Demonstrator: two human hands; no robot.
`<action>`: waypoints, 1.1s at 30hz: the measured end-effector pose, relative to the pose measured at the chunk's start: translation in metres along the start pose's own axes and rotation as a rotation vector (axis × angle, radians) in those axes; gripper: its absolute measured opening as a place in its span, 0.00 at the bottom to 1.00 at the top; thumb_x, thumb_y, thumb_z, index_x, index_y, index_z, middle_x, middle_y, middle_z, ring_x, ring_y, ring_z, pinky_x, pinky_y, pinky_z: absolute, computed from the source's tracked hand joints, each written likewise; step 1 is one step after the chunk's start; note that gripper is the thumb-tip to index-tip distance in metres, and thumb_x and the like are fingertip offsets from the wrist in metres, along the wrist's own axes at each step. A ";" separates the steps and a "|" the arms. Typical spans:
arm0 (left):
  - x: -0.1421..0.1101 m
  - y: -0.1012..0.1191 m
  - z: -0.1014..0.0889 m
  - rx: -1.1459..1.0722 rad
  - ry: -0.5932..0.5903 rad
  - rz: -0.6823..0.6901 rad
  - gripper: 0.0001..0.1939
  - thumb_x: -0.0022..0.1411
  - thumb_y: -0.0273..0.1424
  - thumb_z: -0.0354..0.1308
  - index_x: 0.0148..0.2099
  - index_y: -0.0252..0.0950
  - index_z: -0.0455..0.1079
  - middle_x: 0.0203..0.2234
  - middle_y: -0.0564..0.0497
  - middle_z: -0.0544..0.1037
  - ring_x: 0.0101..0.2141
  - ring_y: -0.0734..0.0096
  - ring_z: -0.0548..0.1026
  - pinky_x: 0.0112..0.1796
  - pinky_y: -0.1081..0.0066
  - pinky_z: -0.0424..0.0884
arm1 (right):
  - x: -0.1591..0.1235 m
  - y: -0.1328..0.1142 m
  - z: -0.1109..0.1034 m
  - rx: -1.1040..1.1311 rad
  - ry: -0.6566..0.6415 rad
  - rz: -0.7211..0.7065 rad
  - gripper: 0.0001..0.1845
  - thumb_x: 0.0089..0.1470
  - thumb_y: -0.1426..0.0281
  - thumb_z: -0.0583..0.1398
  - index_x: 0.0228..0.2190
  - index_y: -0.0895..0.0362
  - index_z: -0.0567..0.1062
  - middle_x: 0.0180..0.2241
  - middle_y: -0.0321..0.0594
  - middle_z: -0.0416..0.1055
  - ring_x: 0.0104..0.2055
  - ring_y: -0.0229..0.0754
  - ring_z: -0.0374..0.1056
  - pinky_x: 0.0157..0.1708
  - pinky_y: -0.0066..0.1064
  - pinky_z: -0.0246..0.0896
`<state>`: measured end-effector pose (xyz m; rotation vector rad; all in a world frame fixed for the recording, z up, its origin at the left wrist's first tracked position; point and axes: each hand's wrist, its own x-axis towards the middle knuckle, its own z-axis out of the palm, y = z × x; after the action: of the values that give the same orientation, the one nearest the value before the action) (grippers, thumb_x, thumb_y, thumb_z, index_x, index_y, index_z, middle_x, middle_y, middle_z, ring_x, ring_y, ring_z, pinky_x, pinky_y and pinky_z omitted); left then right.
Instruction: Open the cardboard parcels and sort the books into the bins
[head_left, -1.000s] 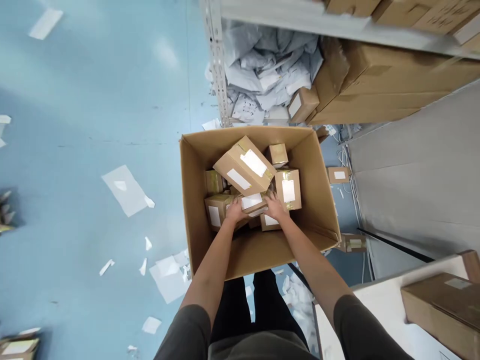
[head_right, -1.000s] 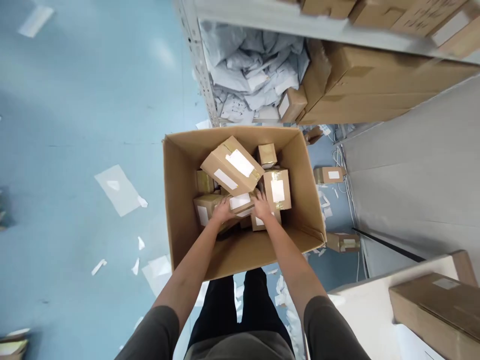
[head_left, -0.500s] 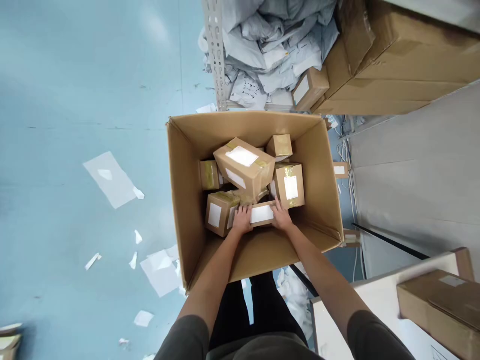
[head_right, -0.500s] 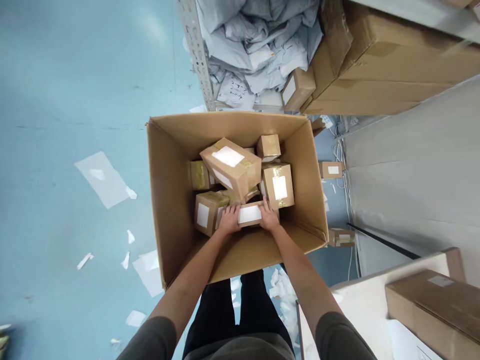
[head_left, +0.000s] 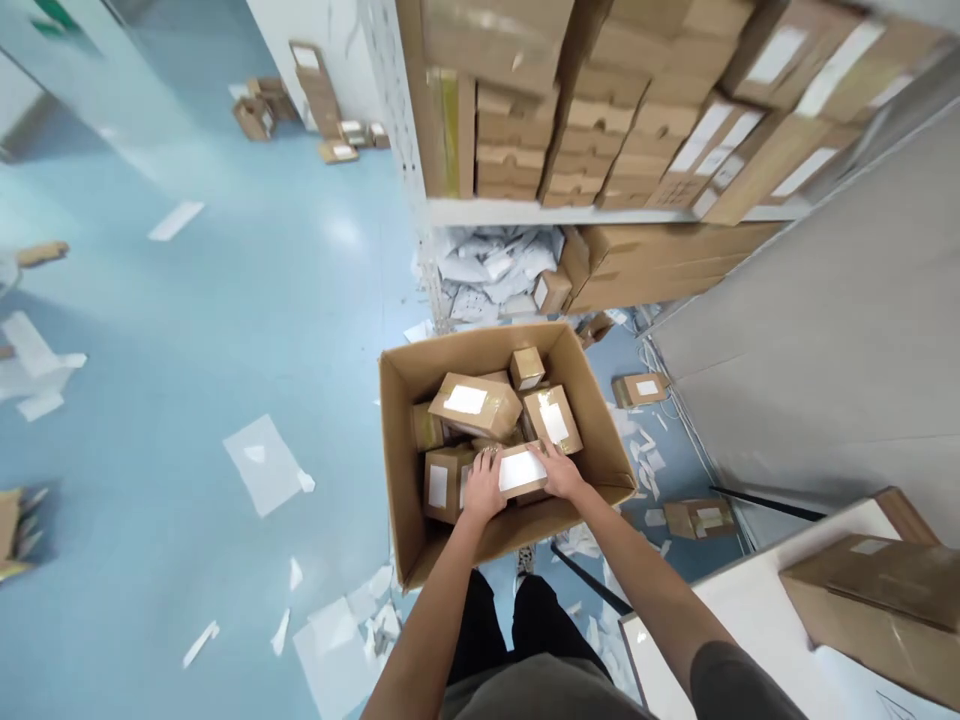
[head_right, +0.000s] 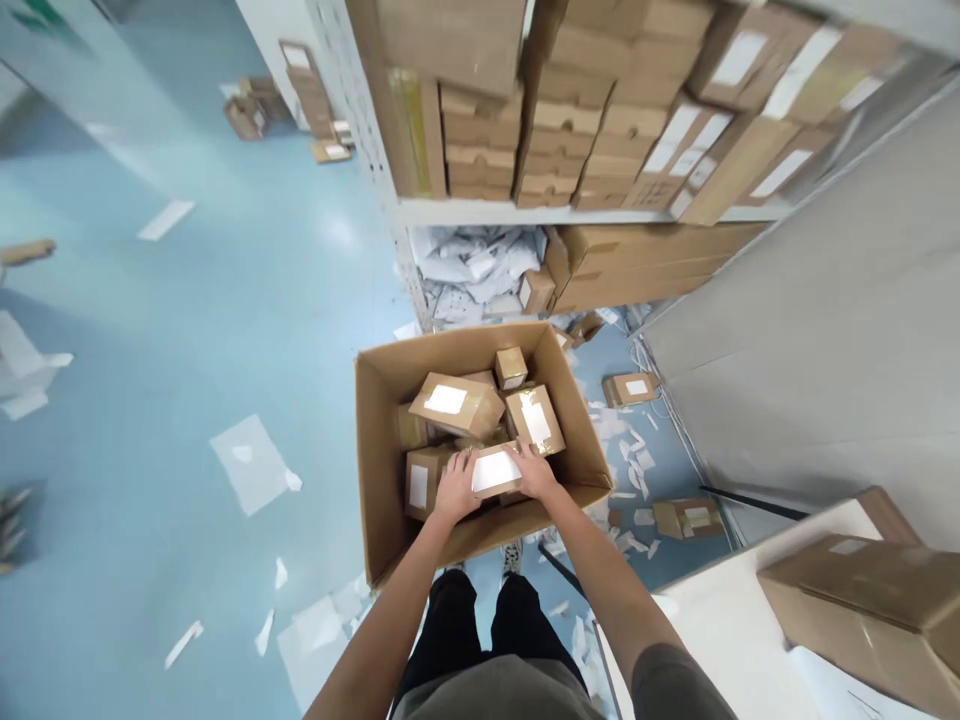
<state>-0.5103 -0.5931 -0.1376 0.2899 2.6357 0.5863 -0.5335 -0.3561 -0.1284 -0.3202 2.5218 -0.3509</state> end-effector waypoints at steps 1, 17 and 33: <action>-0.008 0.006 -0.020 0.002 0.045 0.019 0.57 0.47 0.28 0.67 0.75 0.41 0.44 0.68 0.40 0.58 0.69 0.46 0.51 0.64 0.54 0.59 | -0.010 -0.010 -0.017 0.007 0.044 -0.003 0.64 0.40 0.82 0.68 0.72 0.42 0.50 0.75 0.43 0.32 0.72 0.59 0.45 0.65 0.44 0.55; -0.091 0.142 -0.129 0.200 0.292 0.571 0.51 0.54 0.30 0.63 0.76 0.42 0.44 0.68 0.42 0.60 0.70 0.45 0.52 0.67 0.52 0.55 | -0.237 -0.041 -0.096 0.187 0.638 0.170 0.62 0.39 0.82 0.66 0.71 0.41 0.52 0.75 0.44 0.36 0.71 0.60 0.45 0.63 0.46 0.56; -0.276 0.490 0.180 0.480 -0.334 1.201 0.53 0.47 0.27 0.61 0.75 0.44 0.50 0.74 0.46 0.50 0.74 0.50 0.40 0.66 0.52 0.56 | -0.664 0.101 0.206 0.559 0.918 1.029 0.59 0.37 0.80 0.66 0.69 0.42 0.57 0.74 0.43 0.39 0.72 0.59 0.46 0.60 0.46 0.60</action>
<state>-0.1314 -0.1722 0.0310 1.9580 1.9892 0.1591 0.1055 -0.0989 0.0080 1.6056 2.7893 -0.8469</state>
